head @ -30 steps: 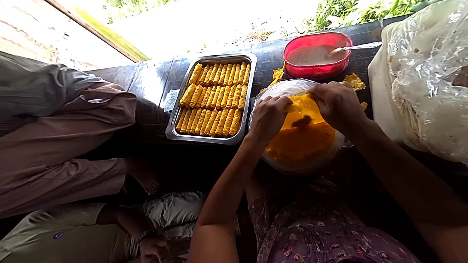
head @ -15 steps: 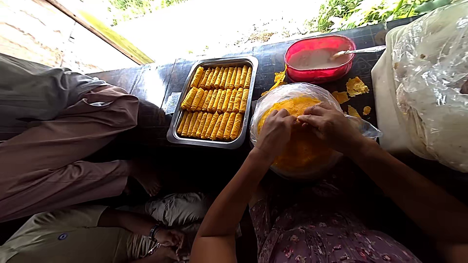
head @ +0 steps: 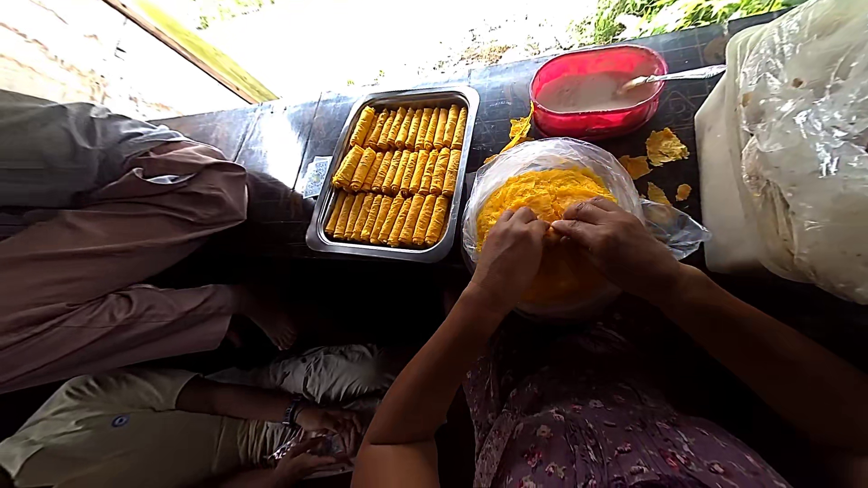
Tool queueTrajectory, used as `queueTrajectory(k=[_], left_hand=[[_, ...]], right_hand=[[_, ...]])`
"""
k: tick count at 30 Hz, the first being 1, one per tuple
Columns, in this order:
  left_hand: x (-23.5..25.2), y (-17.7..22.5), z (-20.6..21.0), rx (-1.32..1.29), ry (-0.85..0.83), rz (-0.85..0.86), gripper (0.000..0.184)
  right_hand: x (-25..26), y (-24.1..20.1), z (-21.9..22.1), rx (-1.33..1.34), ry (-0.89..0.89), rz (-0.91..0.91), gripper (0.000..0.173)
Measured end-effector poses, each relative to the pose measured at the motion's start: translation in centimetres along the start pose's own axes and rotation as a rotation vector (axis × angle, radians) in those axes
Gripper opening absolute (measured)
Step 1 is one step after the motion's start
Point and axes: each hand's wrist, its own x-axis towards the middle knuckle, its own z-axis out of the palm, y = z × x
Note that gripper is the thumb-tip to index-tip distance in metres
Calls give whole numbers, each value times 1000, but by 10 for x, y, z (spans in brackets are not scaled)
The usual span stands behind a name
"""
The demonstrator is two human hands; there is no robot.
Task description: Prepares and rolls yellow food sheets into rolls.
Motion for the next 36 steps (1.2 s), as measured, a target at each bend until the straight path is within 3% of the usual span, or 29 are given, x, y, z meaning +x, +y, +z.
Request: queueTrajectory(k=[9,14,23,29,36], left_hand=[[-13,7,16,92,96,69,4],[-12,6,7,-19,62,81,14],[16,14,17,-222,11,104,17],[2,19,34,-203,87,186,10],[-7,23,41,-61,138,252,17]], right_hand=[[-12,-1,3,-20,14,-49,17],[-34,14,-17,-3,104,33,30],[-64,27,-14,-77,272,90,27],[-77,29,-5,-82,335,51,18],[-87,28,-6,-114,353,81,18]])
